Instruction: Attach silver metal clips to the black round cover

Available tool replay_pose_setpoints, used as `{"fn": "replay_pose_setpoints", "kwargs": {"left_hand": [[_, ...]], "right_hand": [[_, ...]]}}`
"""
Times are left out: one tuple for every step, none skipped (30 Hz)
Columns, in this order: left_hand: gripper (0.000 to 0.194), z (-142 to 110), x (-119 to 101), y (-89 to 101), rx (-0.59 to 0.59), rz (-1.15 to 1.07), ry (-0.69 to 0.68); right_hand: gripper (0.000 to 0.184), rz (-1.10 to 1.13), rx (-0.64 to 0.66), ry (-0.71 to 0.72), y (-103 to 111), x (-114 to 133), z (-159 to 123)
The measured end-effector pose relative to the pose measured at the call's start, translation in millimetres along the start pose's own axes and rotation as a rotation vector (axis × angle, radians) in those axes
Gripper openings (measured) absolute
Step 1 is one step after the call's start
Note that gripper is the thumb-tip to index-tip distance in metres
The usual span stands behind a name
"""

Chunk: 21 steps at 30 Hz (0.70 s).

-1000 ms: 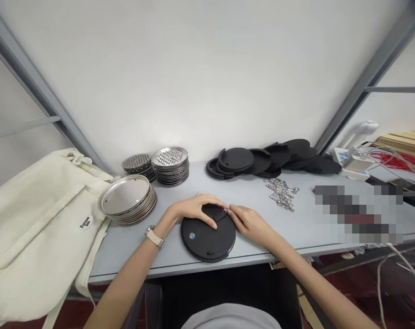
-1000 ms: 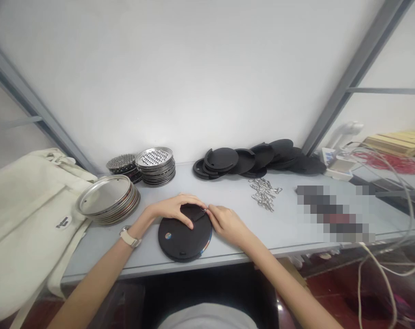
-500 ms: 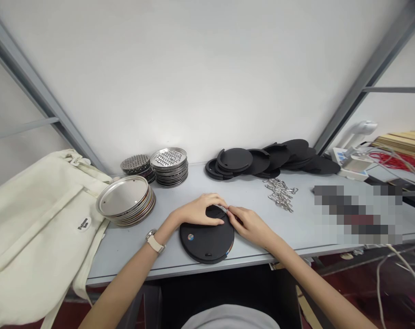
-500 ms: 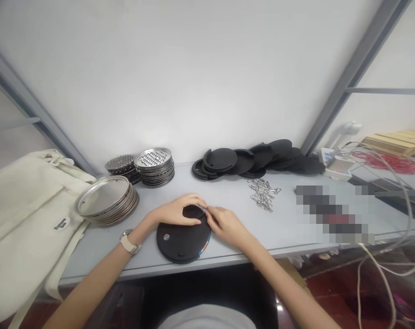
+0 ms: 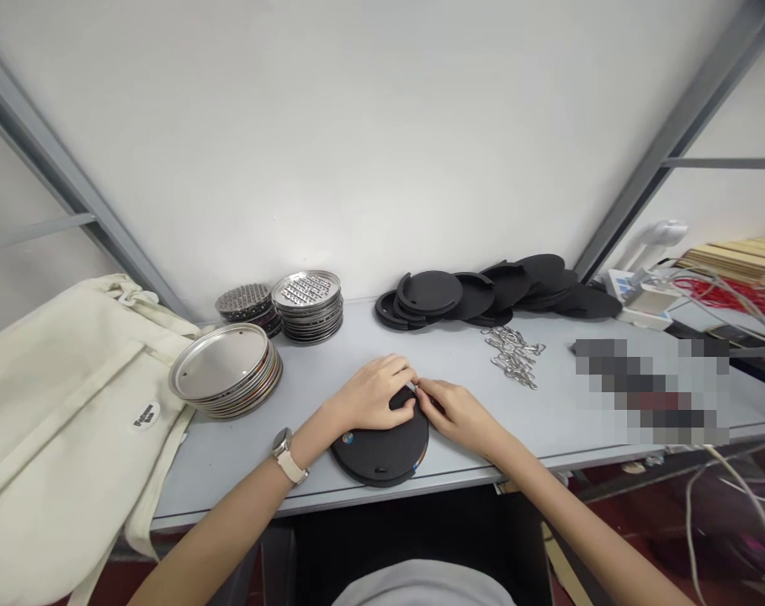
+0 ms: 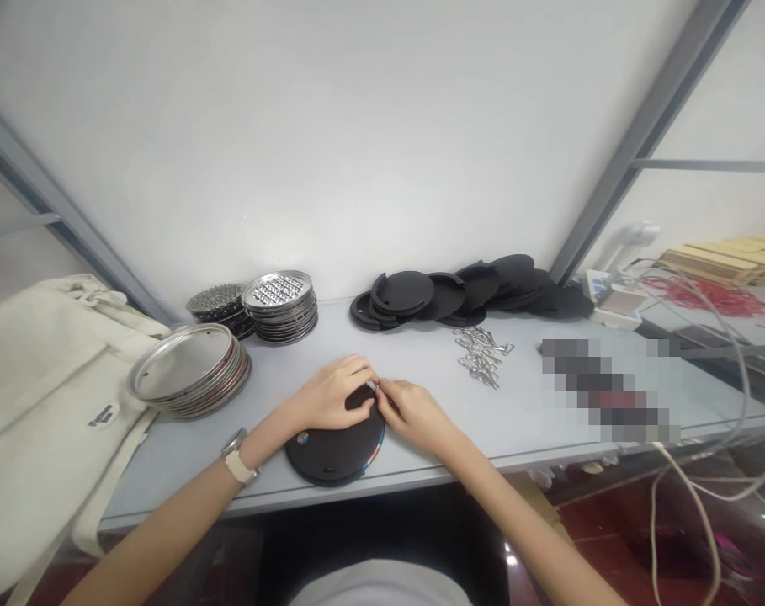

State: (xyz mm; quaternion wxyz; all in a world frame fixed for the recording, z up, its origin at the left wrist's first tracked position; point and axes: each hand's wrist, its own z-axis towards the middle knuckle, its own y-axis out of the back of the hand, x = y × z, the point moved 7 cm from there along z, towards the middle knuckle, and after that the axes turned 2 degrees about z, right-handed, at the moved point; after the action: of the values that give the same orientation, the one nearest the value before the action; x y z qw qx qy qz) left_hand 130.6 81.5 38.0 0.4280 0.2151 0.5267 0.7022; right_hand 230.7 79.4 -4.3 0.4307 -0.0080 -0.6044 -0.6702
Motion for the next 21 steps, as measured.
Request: {"fn": "replay_pose_setpoints", "kwargs": {"left_hand": [[0.010, -0.1, 0.4, 0.2, -0.001, -0.006, -0.005], [0.010, -0.2, 1.1, 0.3, -0.001, -0.016, -0.006], [0.009, -0.1, 2.0, 0.2, -0.001, -0.030, -0.004], [0.008, 0.0, 2.8, -0.1, 0.000, -0.048, 0.000], [0.007, 0.2, 3.6, -0.3, -0.002, -0.072, 0.004], [0.008, 0.3, 4.2, -0.6, -0.006, -0.097, 0.008], [0.008, 0.3, 4.6, -1.0, -0.008, -0.122, 0.011], [0.009, 0.3, 4.8, -1.2, -0.013, -0.144, 0.013], [0.009, 0.1, 4.8, -1.5, -0.016, -0.165, 0.014], [0.010, -0.1, 4.8, -1.8, -0.019, -0.185, 0.015], [0.011, -0.2, 4.7, -2.0, -0.020, -0.204, 0.016], [0.011, -0.4, 4.6, -2.2, -0.020, -0.222, 0.017], [0.011, -0.5, 4.5, -2.4, -0.018, -0.236, 0.019], [0.011, -0.6, 4.5, -2.5, -0.017, -0.247, 0.022], [0.011, -0.7, 4.7, -2.6, -0.016, -0.252, 0.027], [0.011, -0.8, 4.9, -2.7, -0.015, -0.254, 0.032], [0.010, -0.9, 5.2, -2.9, -0.015, -0.253, 0.037], [0.010, -1.0, 5.4, -3.2, -0.014, -0.251, 0.040], [0.009, -1.1, 5.5, -3.6, -0.011, -0.249, 0.042], [0.009, -1.2, 5.5, -4.0, -0.009, -0.247, 0.043], [0.008, -1.3, 5.4, -4.4, -0.005, -0.242, 0.043]], "right_hand": [[0.022, 0.003, -0.002, 0.003, 0.1, 0.3, 0.0], [0.022, 0.004, -0.005, 0.003, 0.3, 0.4, -0.2], [0.022, 0.005, -0.006, 0.004, 0.4, 0.5, -0.3], [0.022, 0.005, -0.009, 0.005, 0.6, 0.6, -0.5], [0.022, 0.004, -0.010, 0.006, 0.6, 0.6, -0.6], [0.022, 0.003, -0.011, 0.008, 0.6, 0.6, -0.6], [0.022, 0.003, -0.010, 0.010, 0.5, 0.5, -0.6], [0.022, 0.003, -0.008, 0.011, 0.2, 0.4, -0.4], [0.022, 0.005, -0.005, 0.011, 0.0, 0.3, -0.2], [0.022, 0.005, -0.004, 0.010, -0.1, 0.1, 0.0], [0.022, 0.006, -0.003, 0.008, -0.3, -0.1, 0.2], [0.023, 0.006, -0.004, 0.007, -0.2, -0.1, 0.2], [0.023, 0.005, -0.007, 0.006, 0.0, -0.1, 0.2], [0.023, 0.005, -0.009, 0.006, 0.2, 0.1, 0.0], [0.024, 0.005, -0.010, 0.006, 0.4, 0.3, -0.1], [0.024, 0.006, -0.010, 0.007, 0.4, 0.5, -0.3], [0.024, 0.007, -0.008, 0.007, 0.4, 0.7, -0.5], [0.025, 0.009, -0.008, 0.007, 0.5, 0.8, -0.6], [0.025, 0.010, -0.008, 0.007, 0.6, 0.8, -0.7], [0.025, 0.010, -0.007, 0.007, 0.6, 0.7, -0.7], [0.025, 0.009, -0.008, 0.007, 0.6, 0.5, -0.6]]}}
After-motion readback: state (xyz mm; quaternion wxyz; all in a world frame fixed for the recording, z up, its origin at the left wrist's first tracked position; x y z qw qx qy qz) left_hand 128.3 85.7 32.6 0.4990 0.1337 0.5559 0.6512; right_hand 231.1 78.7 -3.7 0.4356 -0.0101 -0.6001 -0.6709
